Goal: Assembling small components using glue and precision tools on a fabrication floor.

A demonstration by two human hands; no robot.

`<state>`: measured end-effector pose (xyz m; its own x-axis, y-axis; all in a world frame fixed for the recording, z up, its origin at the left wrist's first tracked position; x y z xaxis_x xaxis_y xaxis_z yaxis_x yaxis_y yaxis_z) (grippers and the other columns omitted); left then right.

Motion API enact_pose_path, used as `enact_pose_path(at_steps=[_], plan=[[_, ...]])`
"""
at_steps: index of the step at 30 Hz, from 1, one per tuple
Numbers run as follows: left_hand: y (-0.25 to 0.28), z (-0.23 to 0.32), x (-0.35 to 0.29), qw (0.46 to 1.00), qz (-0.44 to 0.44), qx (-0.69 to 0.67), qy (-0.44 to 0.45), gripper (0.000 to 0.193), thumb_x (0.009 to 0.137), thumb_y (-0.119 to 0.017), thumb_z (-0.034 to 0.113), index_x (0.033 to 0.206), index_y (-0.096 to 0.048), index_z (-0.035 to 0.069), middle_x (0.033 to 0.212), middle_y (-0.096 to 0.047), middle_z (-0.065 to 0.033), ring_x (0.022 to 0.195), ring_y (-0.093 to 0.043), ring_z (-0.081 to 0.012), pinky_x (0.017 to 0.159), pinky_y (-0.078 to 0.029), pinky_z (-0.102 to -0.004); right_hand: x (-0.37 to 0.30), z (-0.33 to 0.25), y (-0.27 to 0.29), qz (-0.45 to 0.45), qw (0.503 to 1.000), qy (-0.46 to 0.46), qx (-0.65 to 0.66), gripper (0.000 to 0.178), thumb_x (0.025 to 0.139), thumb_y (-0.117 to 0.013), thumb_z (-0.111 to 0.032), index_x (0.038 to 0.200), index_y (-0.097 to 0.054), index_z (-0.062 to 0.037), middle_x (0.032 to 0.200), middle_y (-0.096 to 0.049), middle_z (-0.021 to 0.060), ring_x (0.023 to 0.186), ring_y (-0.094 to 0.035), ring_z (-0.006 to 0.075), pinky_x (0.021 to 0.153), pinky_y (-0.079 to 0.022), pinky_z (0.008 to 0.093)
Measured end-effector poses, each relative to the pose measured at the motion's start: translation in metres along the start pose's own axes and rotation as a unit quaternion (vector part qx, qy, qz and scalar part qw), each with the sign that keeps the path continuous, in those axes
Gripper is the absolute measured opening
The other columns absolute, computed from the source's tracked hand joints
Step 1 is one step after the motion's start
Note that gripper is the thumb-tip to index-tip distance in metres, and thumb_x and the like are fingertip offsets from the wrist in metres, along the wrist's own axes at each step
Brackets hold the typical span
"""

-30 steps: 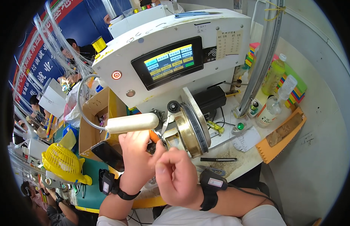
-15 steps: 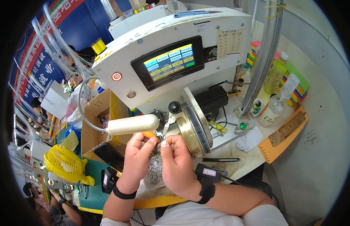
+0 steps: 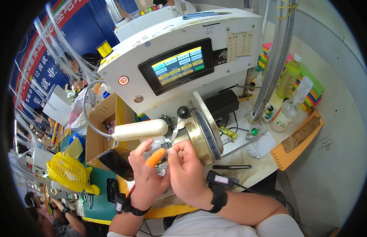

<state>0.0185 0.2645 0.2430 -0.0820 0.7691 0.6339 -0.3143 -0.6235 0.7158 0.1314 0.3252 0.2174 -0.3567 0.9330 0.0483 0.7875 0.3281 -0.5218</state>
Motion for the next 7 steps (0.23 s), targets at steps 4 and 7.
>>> enact_pose_path(at_steps=[4, 7], plan=[[-0.0052, -0.0040, -0.0059, 0.998, -0.018, 0.043, -0.030, 0.044, 0.074, -0.082, 0.016, 0.118, -0.075, 0.018, 0.143, -0.054, -0.0138, 0.116, -0.052, -0.0321, 0.096, -0.039, -0.0471, -0.0028, 0.0033, -0.0004, 0.010, 1.000, -0.010, 0.018, 0.006, 0.110, -0.050, -0.005, 0.105, -0.048, -0.0045, 0.075, -0.053, -0.0027, 0.062, -0.046, 0.0008, 0.054, -0.039, 0.0211], [-0.0061, -0.0043, -0.0078, 0.997, -0.023, 0.055, -0.039, 0.045, 0.074, -0.083, 0.017, 0.118, -0.075, 0.018, 0.146, -0.053, -0.0138, 0.118, -0.053, -0.0280, 0.095, -0.039, -0.0470, -0.0012, 0.0002, 0.0012, -0.006, 1.000, 0.000, -0.001, 0.007, 0.111, -0.052, -0.007, 0.107, -0.047, -0.0043, 0.075, -0.053, -0.0022, 0.062, -0.047, 0.0012, 0.055, -0.040, 0.0210]])
Point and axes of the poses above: each hand's wrist, its own x-axis towards the middle knuckle, its own y-axis out of the back of the hand, z = x × y, the point moved 3 cm from there along x, towards the middle knuckle
